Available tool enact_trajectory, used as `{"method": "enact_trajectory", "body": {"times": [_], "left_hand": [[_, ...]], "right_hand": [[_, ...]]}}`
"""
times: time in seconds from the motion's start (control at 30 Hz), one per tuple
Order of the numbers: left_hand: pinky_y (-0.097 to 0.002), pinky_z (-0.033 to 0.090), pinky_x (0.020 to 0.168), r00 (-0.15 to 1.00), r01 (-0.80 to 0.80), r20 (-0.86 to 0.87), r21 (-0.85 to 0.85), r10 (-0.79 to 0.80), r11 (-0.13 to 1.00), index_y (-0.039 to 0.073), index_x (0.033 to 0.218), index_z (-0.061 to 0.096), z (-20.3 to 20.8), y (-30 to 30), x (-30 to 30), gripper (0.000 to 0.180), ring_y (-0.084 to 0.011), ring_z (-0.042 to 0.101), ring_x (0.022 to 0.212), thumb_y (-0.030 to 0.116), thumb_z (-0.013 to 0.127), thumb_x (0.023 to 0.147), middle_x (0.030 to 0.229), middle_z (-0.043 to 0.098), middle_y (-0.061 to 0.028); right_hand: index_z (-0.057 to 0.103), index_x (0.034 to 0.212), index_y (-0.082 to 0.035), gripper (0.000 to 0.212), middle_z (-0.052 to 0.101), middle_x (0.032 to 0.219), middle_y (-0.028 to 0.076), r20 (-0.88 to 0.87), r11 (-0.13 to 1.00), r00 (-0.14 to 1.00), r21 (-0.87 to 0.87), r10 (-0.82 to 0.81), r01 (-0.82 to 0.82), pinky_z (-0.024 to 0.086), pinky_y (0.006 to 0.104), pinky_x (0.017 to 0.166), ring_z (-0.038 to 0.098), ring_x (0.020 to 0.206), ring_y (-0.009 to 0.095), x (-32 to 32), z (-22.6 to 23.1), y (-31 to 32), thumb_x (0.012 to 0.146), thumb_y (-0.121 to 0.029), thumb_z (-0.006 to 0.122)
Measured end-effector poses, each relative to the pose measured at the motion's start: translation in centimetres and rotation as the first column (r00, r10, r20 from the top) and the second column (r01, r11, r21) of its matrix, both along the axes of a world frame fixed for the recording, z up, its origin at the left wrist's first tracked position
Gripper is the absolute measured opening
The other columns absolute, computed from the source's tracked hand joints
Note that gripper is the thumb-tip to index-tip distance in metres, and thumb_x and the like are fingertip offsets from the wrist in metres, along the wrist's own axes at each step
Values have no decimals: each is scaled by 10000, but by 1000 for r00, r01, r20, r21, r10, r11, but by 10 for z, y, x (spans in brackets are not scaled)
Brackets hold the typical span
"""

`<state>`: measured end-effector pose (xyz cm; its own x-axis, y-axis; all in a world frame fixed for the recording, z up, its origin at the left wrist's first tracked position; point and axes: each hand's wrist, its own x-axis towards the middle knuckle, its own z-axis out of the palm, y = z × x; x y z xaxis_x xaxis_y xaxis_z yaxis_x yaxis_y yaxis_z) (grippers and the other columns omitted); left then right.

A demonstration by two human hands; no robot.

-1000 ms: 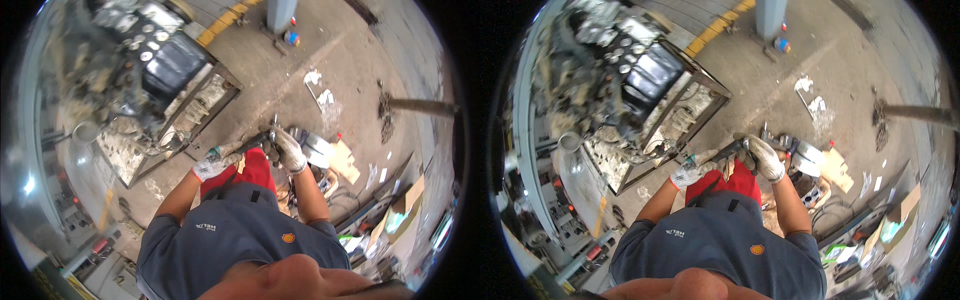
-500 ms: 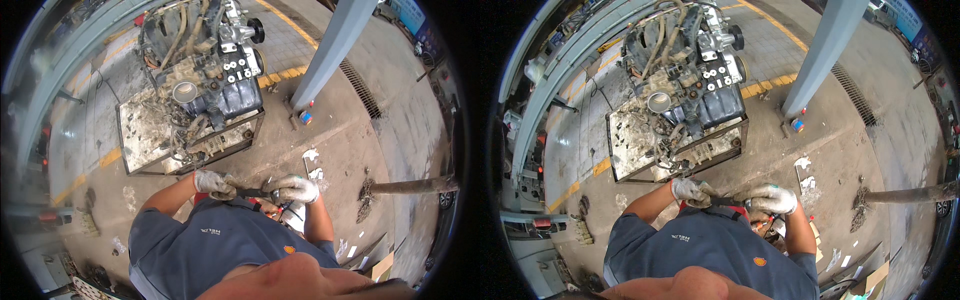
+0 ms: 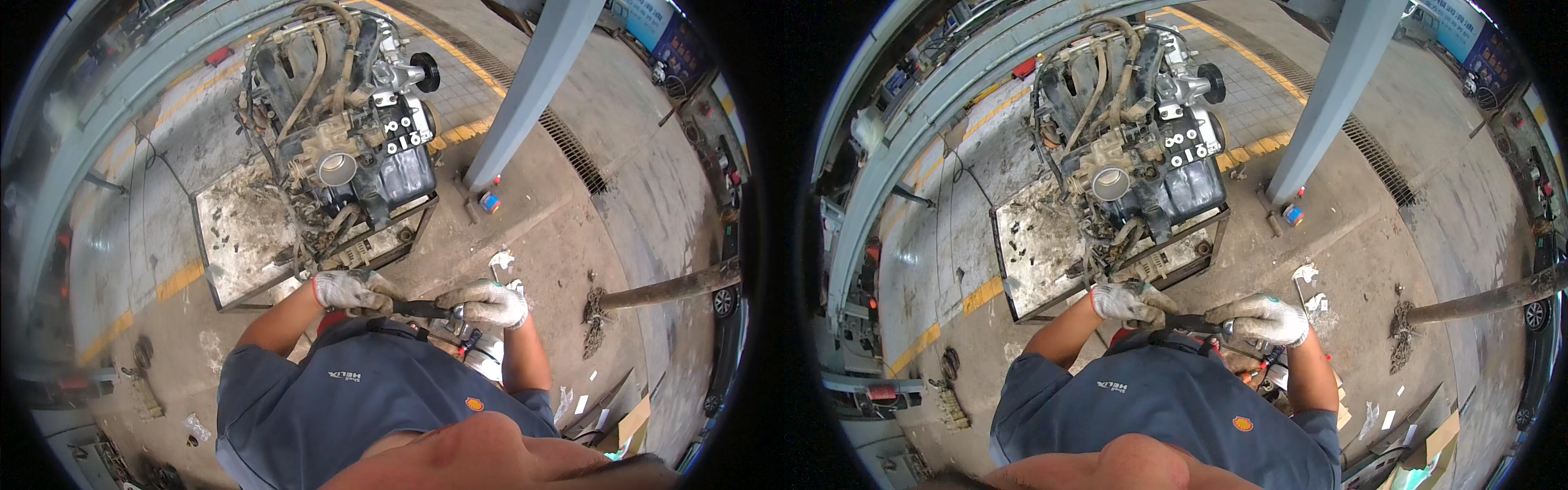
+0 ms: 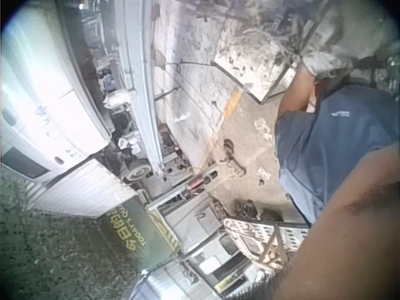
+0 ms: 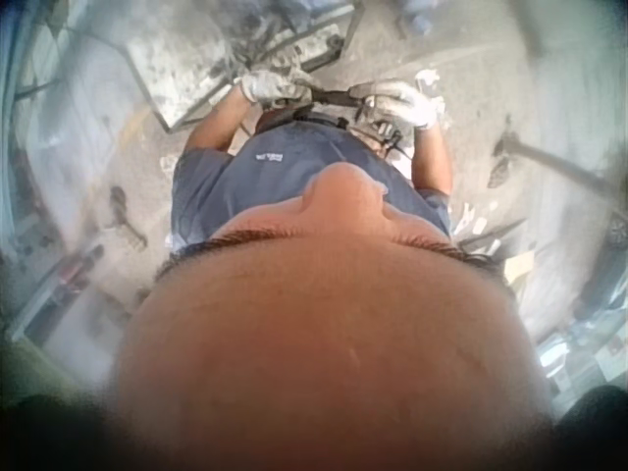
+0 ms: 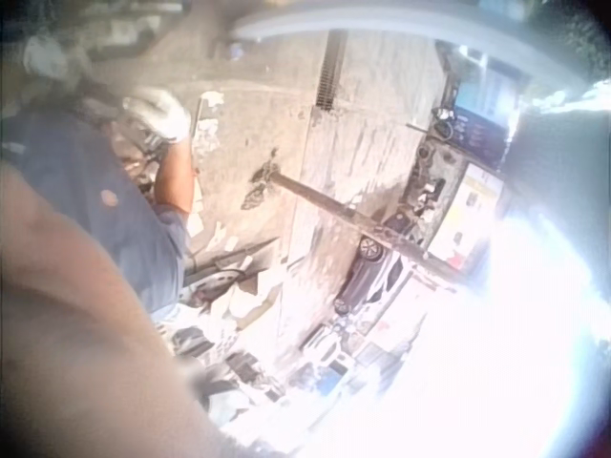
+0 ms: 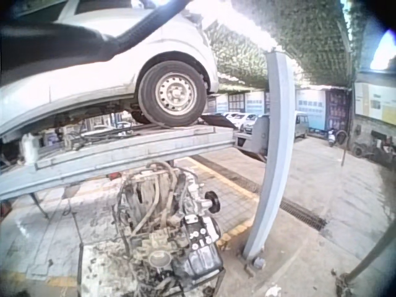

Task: The person works on a car engine placed on a metal stand, using a ratchet to loosen and remove bolts from the engine block. The person handles hoses and engine components while adjusting the engine's position on the stand.

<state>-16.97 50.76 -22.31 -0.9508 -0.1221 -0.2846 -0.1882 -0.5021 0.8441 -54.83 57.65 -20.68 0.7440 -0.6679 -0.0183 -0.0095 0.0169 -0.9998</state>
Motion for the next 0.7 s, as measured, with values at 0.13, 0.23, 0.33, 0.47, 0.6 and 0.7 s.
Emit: {"method": "enact_trajectory", "body": {"times": [0.13, 0.23, 0.33, 0.47, 0.6, 0.7], "left_hand": [[-224, 361, 457, 996, 83, 36, 22, -84, 996, -12, 1439, 573, -16, -3, 4, 665, -52, 478, 582, 501, 710, 1038, 821, 586, -2], [-232, 363, 439, 996, 87, -37, 72, -84, 994, -11, 1444, 596, -34, -2, 5, 657, -61, 470, 565, 492, 713, 1038, 803, 579, -26], [-231, 357, 430, 999, 40, -36, 65, -38, 997, -17, 1413, 617, -24, -1, -3, 656, -65, 469, 559, 503, 720, 1028, 791, 571, -27], [-226, 358, 428, 994, 110, -27, 104, -108, 989, 16, 1237, 668, -36, 5, -10, 540, -62, 486, 553, 510, 719, 1027, 777, 595, -19], [-227, 358, 427, 996, 92, -22, 98, -90, 991, 48, 1114, 702, -32, 0, -16, 383, -60, 491, 541, 428, 681, 1068, 780, 623, -17], [-214, 413, 457, 997, -10, 80, -88, 17, 996, 11, 1280, 645, 24, 0, -34, 546, -72, 546, 573, 500, 693, 1043, 848, 657, -45]], "right_hand": [[673, 1324, 117, 364, 724, 1315, 268, -27, 969, 981, -150, 192, -194, 534, 445, 1038, 706, 1206, 380, 13, 4, -3, 1063, -135, 640], [678, 1322, 102, 348, 744, 1231, 247, -60, 961, 992, -249, 112, -123, 556, 437, 968, 725, 1112, 381, 20, 10, 4, 1076, -139, 627], [677, 1327, 95, 346, 743, 1196, 239, -6, 946, 1000, -325, 11, -12, 564, 430, 925, 729, 1045, 369, 13, 5, 8, 1072, -134, 628], [662, 1360, 89, 360, 714, 1288, 257, -165, 956, 948, -69, 272, -287, 547, 441, 972, 708, 1113, 380, -4, -8, 8, 1061, -106, 613], [673, 1349, 64, 393, 720, 1303, 239, -90, 975, 993, -203, 74, -91, 561, 423, 970, 721, 1140, 368, 5, -7, 13, 1009, -133, 667], [693, 1315, 46, 484, 730, 1309, 231, -99, 963, 992, -262, -84, 56, 566, 422, 999, 725, 1190, 360, 11, -2, 13, 910, -196, 799]]}}
